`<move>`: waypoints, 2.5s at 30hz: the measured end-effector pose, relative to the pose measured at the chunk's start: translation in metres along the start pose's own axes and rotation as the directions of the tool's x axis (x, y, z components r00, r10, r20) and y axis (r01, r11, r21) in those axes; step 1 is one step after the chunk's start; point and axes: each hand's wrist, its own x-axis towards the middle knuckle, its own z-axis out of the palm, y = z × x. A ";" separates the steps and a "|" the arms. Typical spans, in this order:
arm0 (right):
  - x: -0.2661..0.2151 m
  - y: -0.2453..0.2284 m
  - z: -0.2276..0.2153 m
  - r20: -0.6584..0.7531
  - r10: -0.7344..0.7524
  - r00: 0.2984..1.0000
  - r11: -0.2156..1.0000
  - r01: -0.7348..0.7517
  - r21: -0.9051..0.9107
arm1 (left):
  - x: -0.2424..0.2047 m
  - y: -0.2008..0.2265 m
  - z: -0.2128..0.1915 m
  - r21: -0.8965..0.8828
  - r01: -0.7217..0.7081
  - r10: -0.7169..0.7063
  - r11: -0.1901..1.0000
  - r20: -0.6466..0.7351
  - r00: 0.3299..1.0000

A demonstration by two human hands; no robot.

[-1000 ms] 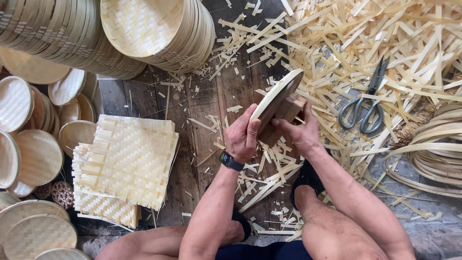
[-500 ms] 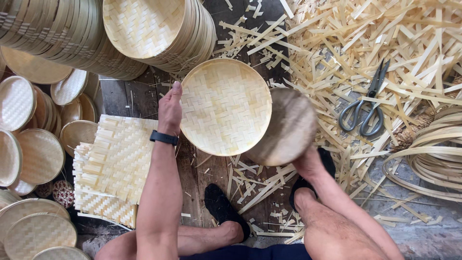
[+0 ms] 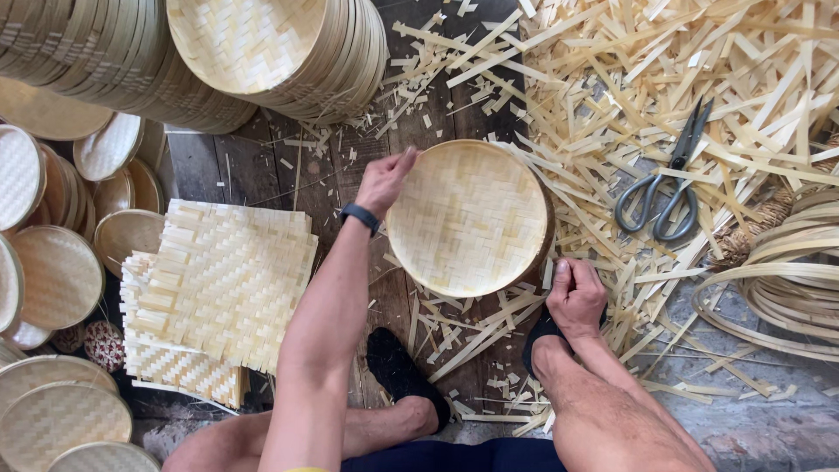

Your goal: The person assembles bamboo containers by fitting woven square sheets into circular bamboo frames and trimming the excess edges with shears.

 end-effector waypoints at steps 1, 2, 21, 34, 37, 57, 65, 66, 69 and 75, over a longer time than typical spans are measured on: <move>0.001 0.004 0.001 -0.004 0.062 0.998 0.998 -0.062 0.022 | -0.001 0.009 0.009 0.008 -0.079 0.080 0.997 -0.076 0.994; 0.005 0.008 0.002 -0.006 0.124 0.992 0.991 -0.124 0.044 | -0.004 0.018 0.018 0.023 -0.156 0.158 0.987 -0.151 0.976; 0.009 0.033 0.015 0.106 0.249 0.963 0.968 -0.242 -0.068 | -0.178 0.017 0.094 0.566 -0.748 0.536 0.345 0.535 0.653; 0.138 0.164 -0.037 0.106 0.646 0.756 0.709 -0.542 -0.452 | -0.190 0.077 0.025 0.397 -0.837 0.516 0.377 0.660 0.546; 0.142 0.173 -0.038 0.191 0.758 0.624 0.647 -0.681 -0.343 | -0.192 0.072 0.021 0.370 -0.851 0.498 0.372 0.694 0.519; 0.158 0.035 -0.081 0.433 -0.294 0.852 0.645 0.511 -0.568 | -0.190 0.058 0.006 0.304 -0.929 0.355 0.209 0.862 0.362; 0.165 0.057 -0.079 0.495 -0.206 0.844 0.639 0.499 -0.585 | -0.186 0.058 0.002 0.295 -0.932 0.367 0.209 0.860 0.354; 0.164 0.061 -0.077 0.506 -0.145 0.850 0.656 0.466 -0.594 | -0.186 0.058 0.002 0.297 -0.932 0.370 0.209 0.858 0.356; 0.160 0.080 -0.063 0.384 0.199 0.902 0.803 0.075 -0.592 | -0.187 0.060 -0.003 0.322 -0.933 0.358 0.159 0.862 0.358; 0.124 0.139 -0.053 0.211 0.377 0.902 0.795 -0.198 -0.573 | -0.154 0.074 -0.037 0.405 -0.857 0.290 -0.318 0.902 0.319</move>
